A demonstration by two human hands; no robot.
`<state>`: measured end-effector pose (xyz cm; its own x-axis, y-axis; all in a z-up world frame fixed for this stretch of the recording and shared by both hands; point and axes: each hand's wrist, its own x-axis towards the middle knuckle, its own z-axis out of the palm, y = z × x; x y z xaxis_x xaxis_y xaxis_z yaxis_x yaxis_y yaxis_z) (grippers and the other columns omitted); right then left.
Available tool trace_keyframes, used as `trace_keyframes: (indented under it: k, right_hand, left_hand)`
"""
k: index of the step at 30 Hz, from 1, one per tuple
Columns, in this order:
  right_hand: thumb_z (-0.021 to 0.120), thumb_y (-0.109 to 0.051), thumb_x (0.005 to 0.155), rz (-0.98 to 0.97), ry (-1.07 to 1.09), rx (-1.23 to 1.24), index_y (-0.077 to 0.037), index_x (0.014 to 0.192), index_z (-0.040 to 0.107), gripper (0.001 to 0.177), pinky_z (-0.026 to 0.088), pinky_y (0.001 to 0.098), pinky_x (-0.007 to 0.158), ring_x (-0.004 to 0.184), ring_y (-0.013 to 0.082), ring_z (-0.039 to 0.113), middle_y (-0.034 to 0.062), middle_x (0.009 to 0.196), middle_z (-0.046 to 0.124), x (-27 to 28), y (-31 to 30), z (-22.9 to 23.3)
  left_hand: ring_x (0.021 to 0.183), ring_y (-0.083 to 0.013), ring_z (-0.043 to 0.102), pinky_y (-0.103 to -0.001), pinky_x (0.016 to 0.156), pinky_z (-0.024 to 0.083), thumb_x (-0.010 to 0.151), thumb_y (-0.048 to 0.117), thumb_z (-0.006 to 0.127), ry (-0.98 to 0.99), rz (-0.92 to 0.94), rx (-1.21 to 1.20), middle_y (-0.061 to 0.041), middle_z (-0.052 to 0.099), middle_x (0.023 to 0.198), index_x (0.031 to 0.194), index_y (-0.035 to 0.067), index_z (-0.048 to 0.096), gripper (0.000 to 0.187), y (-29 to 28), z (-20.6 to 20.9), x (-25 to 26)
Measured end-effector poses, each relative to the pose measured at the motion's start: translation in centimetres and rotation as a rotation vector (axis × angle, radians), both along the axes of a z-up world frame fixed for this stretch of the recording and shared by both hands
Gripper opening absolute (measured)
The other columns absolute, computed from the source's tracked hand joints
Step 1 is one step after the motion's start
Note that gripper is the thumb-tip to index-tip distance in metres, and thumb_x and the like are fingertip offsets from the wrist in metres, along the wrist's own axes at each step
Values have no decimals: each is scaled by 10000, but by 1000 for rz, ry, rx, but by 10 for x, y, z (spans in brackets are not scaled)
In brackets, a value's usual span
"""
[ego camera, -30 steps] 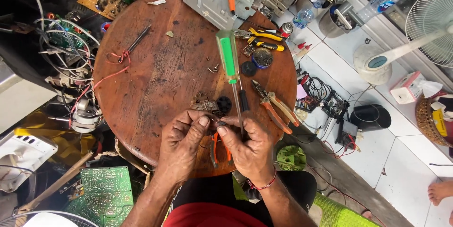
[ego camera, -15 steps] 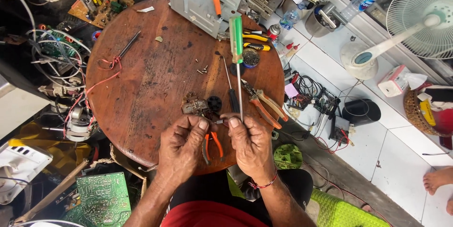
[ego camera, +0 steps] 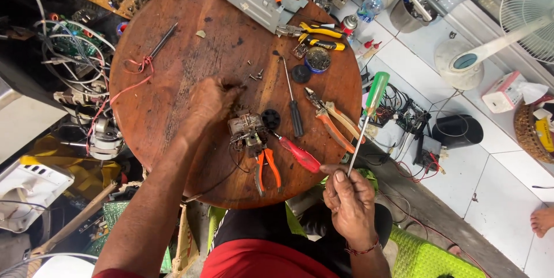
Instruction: The person uses a screwdriver to tighten screws on a small electronic component held in their left hand. They then use pliers to adjust wires connected to the component. The person continues to manipulate the component and wires with their hands and tools.
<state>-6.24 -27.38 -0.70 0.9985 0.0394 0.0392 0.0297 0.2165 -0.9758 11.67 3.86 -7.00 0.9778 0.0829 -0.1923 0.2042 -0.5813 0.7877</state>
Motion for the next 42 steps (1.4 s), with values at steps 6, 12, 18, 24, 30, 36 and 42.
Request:
trace_keyframes:
  k: [6,12,18,24,30,36,42]
  right_hand:
    - [521,-110,1077,1,-238,2,38,1276,619,267,287,242,400,481,74,323,-17,626,397,-4,-4,11]
    - [515,-144,1103,101,-143,73,10,1276,636,261,319,209,405,513,55,358,-11,697,519,1,4,3]
    - [512,-157,1093,45,-163,-60,24,1251,629,267,350,216,443,532,71,411,19,716,538,-14,5,6]
    - [476,-226,1088,14,-47,-338,1,1165,650,296,328,238,445,529,92,413,12,656,456,-29,3,-15]
    - [452,-140,1108,-137,-464,-9,-45,1101,599,175,358,237,448,500,89,422,-10,655,504,-28,6,-17]
    - [377,-170,1164,52,-379,-194,-19,1234,590,271,657,372,1026,1184,282,726,175,1236,710,-19,7,-6]
    - [378,-136,1111,178,-249,-423,-14,1272,578,284,690,330,745,797,220,747,94,839,635,-35,9,-19]
  left_hand:
    - [677,-145,645,-249,448,486,1053,337,463,-6,156,-133,-105,720,1240,1430,245,587,407,19,61,-58]
    - [1347,-418,482,-671,1010,475,719,774,566,-143,-128,-98,-212,444,1512,1517,109,408,1051,-7,61,-142]
    - [1380,-465,428,-706,1074,377,698,680,843,-236,-302,146,-243,268,1628,1626,205,247,1200,-22,19,-127]
    - [1306,-454,464,-583,1071,432,644,358,999,-313,-358,174,-233,358,1488,1582,152,377,1144,-14,21,-117]
    - [1508,-437,349,-658,1102,371,570,628,969,-572,-323,387,-229,344,1623,1579,157,370,1264,-12,-12,-115]
    - [1510,-453,352,-590,1215,320,794,520,868,-682,-489,302,-182,422,1607,1589,94,325,1053,-13,-6,-107]
    - [1398,-437,488,-610,1155,364,752,511,830,-538,-488,69,-248,531,1488,1446,48,448,917,-2,22,-94]
